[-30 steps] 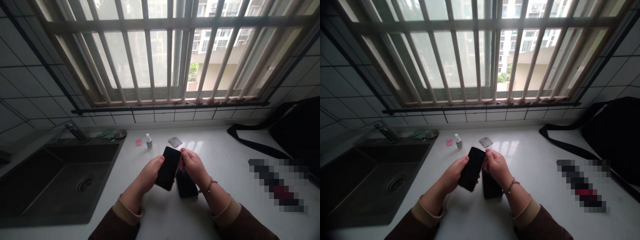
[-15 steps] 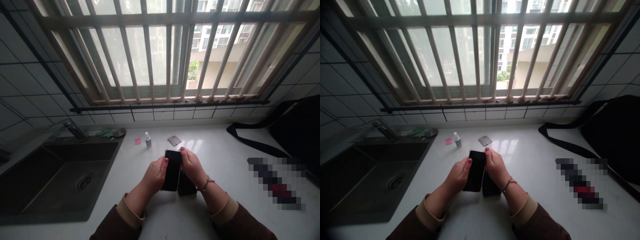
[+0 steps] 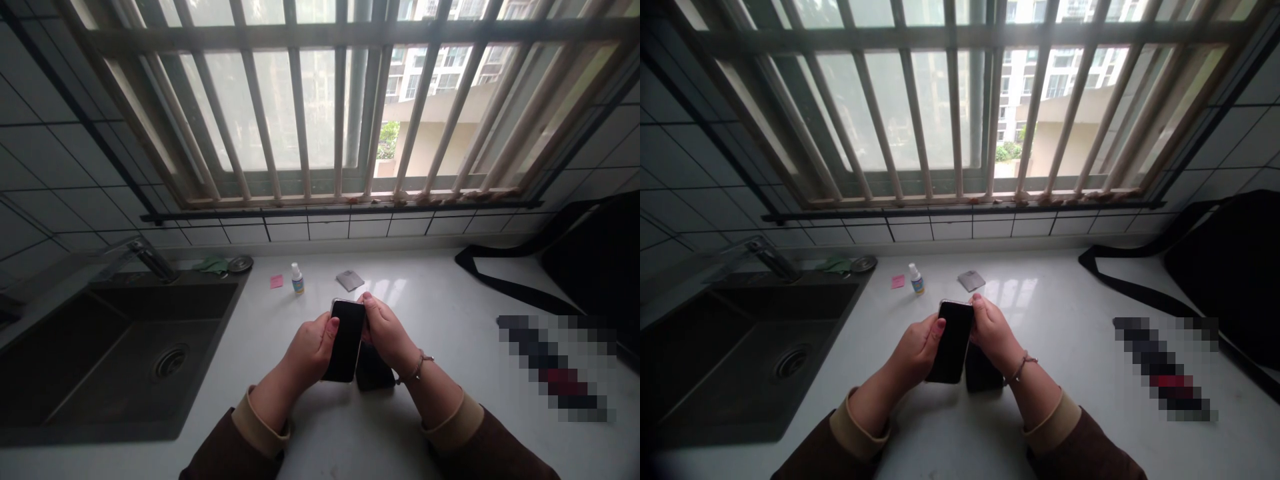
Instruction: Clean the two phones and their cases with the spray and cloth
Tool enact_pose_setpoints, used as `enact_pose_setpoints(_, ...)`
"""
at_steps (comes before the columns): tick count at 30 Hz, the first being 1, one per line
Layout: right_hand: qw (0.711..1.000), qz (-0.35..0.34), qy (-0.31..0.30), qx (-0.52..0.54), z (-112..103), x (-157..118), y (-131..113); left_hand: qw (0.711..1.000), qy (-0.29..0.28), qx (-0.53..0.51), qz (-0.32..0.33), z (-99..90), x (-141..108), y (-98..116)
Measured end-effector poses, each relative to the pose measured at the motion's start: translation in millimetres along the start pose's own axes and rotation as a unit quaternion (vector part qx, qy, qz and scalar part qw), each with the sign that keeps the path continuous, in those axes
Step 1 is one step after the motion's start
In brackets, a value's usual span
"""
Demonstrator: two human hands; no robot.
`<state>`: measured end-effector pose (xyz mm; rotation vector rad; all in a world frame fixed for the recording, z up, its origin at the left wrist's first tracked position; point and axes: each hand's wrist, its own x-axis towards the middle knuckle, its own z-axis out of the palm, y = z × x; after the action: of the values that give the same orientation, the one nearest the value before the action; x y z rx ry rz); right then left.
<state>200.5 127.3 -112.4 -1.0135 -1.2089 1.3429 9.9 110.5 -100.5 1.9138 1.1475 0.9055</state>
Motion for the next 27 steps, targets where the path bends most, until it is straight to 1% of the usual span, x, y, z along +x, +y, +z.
enact_pose_setpoints(3, 0.996, 0.064, -0.024, 0.055, -1, -1, -3, 1.0, -0.021, -0.02, 0.009, -2.8, -1, 4)
enact_pose_setpoints(6, 0.993, 0.084, -0.042, 0.072, 0, -2, -3, 0.998, -0.026, -0.058, 0.003, -3.5, -2, 8)
enact_pose_setpoints(11, 0.996, 0.056, -0.016, 0.072, 2, 0, 1, 0.99, 0.032, -0.123, -0.056, 4.1, -1, 6)
enact_pose_setpoints(14, 0.996, 0.052, -0.023, 0.069, 4, 3, 6, 0.977, 0.087, -0.17, -0.095, 7.5, 2, -2)
enact_pose_setpoints(17, 0.996, 0.056, -0.058, 0.033, 5, 4, 10, 0.96, 0.164, -0.195, -0.114, 5.5, 5, -8)
enact_pose_setpoints(19, 0.996, 0.05, -0.073, -0.01, 5, 3, 12, 0.953, 0.197, -0.2, -0.117, 3.2, 7, -9)
enact_pose_setpoints(21, 0.995, 0.037, -0.071, -0.054, 5, 2, 13, 0.951, 0.191, -0.211, -0.118, 2.3, 8, -10)
enact_pose_setpoints(23, 0.994, 0.02, -0.056, -0.09, 5, 1, 11, 0.948, 0.167, -0.238, -0.127, 3.2, 8, -10)
enact_pose_setpoints(25, 0.992, 0.0, -0.044, -0.119, 5, 1, 8, 0.936, 0.156, -0.282, -0.144, 4.6, 9, -12)
enact_pose_setpoints(27, 0.986, -0.025, -0.043, -0.16, 6, 0, 5, 0.916, 0.176, -0.325, -0.154, 5.0, 10, -14)
